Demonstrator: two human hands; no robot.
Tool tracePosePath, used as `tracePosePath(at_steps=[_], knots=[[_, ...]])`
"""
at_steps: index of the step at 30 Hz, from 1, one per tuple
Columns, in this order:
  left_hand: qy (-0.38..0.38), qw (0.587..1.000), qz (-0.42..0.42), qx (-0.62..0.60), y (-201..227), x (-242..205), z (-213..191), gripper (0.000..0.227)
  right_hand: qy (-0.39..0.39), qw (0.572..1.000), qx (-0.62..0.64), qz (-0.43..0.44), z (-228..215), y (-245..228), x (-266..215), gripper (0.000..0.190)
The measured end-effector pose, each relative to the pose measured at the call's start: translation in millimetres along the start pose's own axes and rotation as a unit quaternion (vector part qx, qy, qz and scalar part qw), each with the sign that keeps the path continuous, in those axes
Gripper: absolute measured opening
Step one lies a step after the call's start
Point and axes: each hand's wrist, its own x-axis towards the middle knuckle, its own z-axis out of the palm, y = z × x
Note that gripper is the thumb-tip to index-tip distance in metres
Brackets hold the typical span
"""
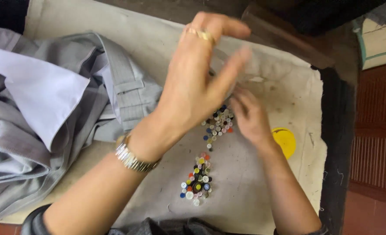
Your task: The person opens a clear jar containing assorted buttons, pours them onto a work surface, and sorts them by hand. They remove a small plastic bag of white buttons, place it aside, then gather the remaining buttons back into the jar and close it.
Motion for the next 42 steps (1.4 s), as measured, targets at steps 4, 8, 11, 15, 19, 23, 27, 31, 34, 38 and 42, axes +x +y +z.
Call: tracePosePath(at_steps=[4, 8, 11, 15, 19, 23, 27, 31, 34, 38, 42], knots=[[-0.206, 0.906, 0.005, 0.371, -14.8, -20.4, -3.2, 0.102, -0.111, 0.991, -0.059, -0.046, 21.3, 25.8, -13.3, 0.032], [-0.213, 0.872, -0.014, 0.441, -40.1, -30.9, -0.3, 0.102, -0.088, 0.983, -0.082, -0.141, 37.1, 19.6, -20.0, 0.016], [-0.198, 0.89, -0.013, 0.411, -33.8, -30.2, -3.5, 0.098, -0.094, 0.983, -0.059, -0.146, 36.0, 10.5, -31.6, 0.014], [-0.173, 0.913, 0.11, 0.353, -11.5, -63.6, -5.9, 0.066, -0.132, 0.986, -0.041, -0.098, 41.7, 24.0, -76.0, 0.005], [-0.307, 0.924, 0.114, 0.197, -12.2, -151.8, 11.0, 0.002, -0.086, 0.993, 0.078, -0.024, 22.1, -22.7, -87.2, 0.027], [-0.365, 0.91, -0.045, 0.192, -44.2, -212.3, 28.6, 0.027, 0.014, 0.999, 0.028, -0.022, 16.5, -29.2, -106.6, 0.024], [-0.36, 0.9, -0.064, 0.236, -39.1, -214.8, 32.9, 0.024, 0.067, 0.997, 0.032, 0.019, 19.6, -22.7, -126.4, 0.024], [-0.34, 0.896, -0.041, 0.282, -38.4, -214.8, 39.3, 0.013, 0.082, 0.996, 0.009, 0.023, 20.8, -26.0, -124.0, 0.024], [-0.308, 0.906, -0.031, 0.29, -46.1, -224.2, 43.3, 0.014, 0.089, 0.996, 0.011, 0.01, 21.1, -28.4, -121.9, 0.022], [-0.273, 0.947, -0.106, 0.131, -40.9, -215.9, 28.3, 0.019, 0.091, 0.996, 0.015, 0.016, 22.2, -31.0, -121.9, 0.022], [-0.179, 0.933, -0.312, -0.014, -29.5, -201.6, 4.2, 0.009, 0.088, 0.995, 0.035, 0.042, 24.7, -17.4, -125.9, 0.026]])
